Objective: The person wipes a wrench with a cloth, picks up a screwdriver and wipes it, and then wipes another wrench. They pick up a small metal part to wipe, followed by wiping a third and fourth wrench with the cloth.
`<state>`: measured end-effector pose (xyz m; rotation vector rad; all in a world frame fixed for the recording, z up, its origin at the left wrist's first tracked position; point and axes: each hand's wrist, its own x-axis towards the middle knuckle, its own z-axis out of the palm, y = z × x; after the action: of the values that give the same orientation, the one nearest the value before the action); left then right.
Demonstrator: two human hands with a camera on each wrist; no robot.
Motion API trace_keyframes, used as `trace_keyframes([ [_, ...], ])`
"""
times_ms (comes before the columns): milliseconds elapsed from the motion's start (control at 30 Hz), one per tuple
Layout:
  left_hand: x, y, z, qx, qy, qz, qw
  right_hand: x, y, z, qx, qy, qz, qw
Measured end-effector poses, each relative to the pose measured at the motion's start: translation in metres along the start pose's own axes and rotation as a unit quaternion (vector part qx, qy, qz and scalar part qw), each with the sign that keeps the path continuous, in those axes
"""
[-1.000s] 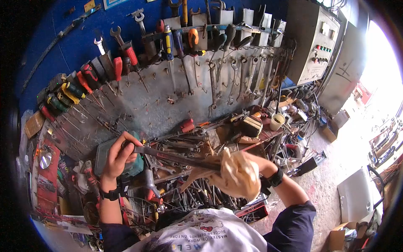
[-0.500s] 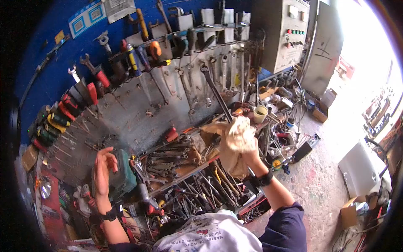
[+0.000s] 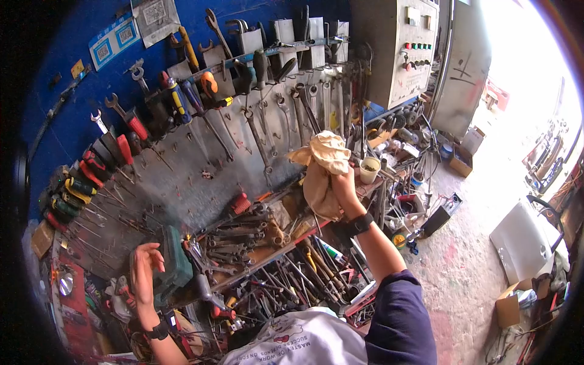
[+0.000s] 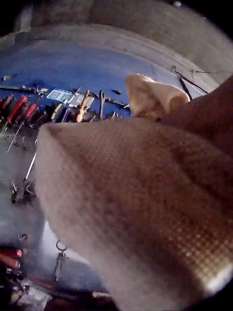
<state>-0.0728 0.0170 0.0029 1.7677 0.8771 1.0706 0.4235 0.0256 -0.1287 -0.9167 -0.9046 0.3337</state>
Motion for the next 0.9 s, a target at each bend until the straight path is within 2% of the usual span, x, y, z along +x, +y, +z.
trace_keyframes([
  [167,-0.005,0.0,0.002,-0.003,0.007,-0.015,1.0,0.015,0.023,-0.001,-0.031,-0.009,-0.007,0.999],
  [267,-0.007,-0.005,0.002,-0.003,0.011,-0.017,1.0,0.016,0.029,0.0,-0.019,0.004,0.02,1.0],
  [367,-0.007,-0.008,0.002,-0.004,0.013,-0.022,1.0,0.016,0.05,-0.008,-0.025,-0.021,0.037,0.999],
  [567,-0.009,-0.014,0.007,-0.014,0.01,-0.035,0.999,0.009,0.072,-0.008,-0.039,0.019,0.057,0.997],
  [600,-0.008,-0.015,0.007,-0.017,0.01,-0.035,0.999,0.009,0.089,-0.016,-0.094,0.014,0.084,0.992],
  [667,-0.008,-0.017,0.008,-0.021,0.01,-0.037,0.999,0.01,0.112,-0.02,0.042,-0.055,0.144,0.987],
  [767,-0.011,-0.018,0.011,-0.019,0.013,-0.04,0.999,0.01,0.125,-0.017,0.111,-0.02,0.29,0.95],
  [800,-0.011,-0.017,0.012,-0.015,0.013,-0.041,0.999,0.007,0.12,-0.017,-0.071,-0.09,0.166,0.98],
  [833,-0.012,-0.017,0.012,-0.011,0.014,-0.042,0.999,0.002,0.111,-0.019,-0.249,-0.154,0.031,0.956],
  [867,-0.013,-0.017,0.012,-0.014,0.017,-0.042,0.999,0.0,0.102,-0.018,-0.412,-0.211,-0.106,0.88],
  [900,-0.014,-0.017,0.012,-0.016,0.022,-0.042,0.999,0.001,0.101,-0.013,-0.396,-0.197,-0.032,0.896],
])
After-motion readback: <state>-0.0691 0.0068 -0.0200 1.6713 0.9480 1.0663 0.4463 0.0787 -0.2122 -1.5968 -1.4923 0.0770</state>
